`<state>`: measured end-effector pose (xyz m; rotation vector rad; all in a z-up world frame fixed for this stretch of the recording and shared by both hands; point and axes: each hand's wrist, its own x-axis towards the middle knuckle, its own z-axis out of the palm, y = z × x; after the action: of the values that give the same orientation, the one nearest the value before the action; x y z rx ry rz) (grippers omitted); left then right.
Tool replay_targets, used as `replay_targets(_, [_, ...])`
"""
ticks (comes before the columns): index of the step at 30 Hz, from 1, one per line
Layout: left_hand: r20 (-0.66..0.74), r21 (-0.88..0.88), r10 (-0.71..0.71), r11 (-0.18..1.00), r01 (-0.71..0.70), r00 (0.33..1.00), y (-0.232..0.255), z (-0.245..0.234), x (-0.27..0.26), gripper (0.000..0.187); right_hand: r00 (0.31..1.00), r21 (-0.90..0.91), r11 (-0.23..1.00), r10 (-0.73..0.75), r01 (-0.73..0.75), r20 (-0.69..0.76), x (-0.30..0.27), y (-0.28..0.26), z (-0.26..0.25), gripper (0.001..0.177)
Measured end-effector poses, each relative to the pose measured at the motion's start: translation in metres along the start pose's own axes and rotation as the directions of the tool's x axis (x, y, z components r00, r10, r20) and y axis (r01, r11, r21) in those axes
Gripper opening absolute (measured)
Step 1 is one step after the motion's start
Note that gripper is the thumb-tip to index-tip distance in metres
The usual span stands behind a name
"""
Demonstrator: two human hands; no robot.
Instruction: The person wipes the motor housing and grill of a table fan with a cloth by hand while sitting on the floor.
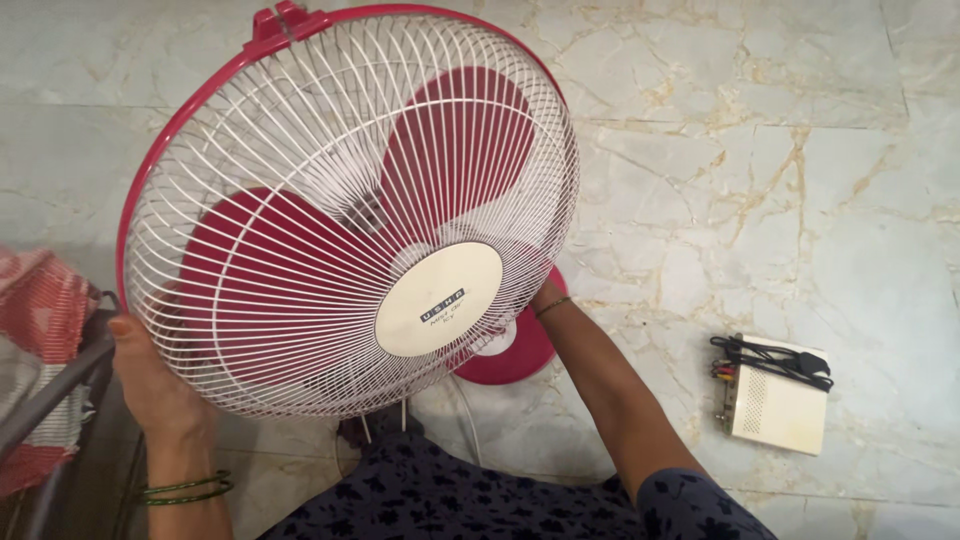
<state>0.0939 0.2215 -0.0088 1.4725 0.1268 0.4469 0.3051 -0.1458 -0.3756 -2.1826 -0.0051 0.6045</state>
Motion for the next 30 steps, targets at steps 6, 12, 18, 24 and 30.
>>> replay_targets(6, [0.073, 0.370, 0.313, 0.873, -0.317, 0.947, 0.035, 0.024, -0.007, 0.095, 0.998, -0.056, 0.998, -0.031, 0.034, 0.053, 0.001, -0.020, 0.009, 0.059])
replay_targets(12, [0.109, 0.363, 0.253, 0.890, -0.275, 0.961, 0.043, 0.028, -0.005, 0.104, 0.995, -0.089, 0.995, -0.027, 0.035, 0.094, -0.017, -0.017, 0.015, 0.059])
replay_targets(18, [0.119, 0.294, 0.287, 0.904, -0.310, 0.950, 0.027, 0.017, -0.003, 0.096, 0.993, -0.152, 0.988, -0.021, 0.039, 0.119, -0.030, -0.013, -0.008, 0.059])
replay_targets(24, [0.034, 0.111, 0.101, 0.988, -0.105, 0.994, -0.003, 0.025, -0.015, 0.082, 0.983, -0.261, 0.965, 0.054, -0.006, 0.176, -0.078, 0.022, -0.056, 0.060])
replay_targets(30, [-0.078, 0.004, -0.192, 0.981, 0.193, 0.978, -0.063, 0.049, -0.025, 0.057, 0.963, -0.322, 0.946, 0.125, -0.044, 0.237, -0.124, 0.044, -0.098, 0.060])
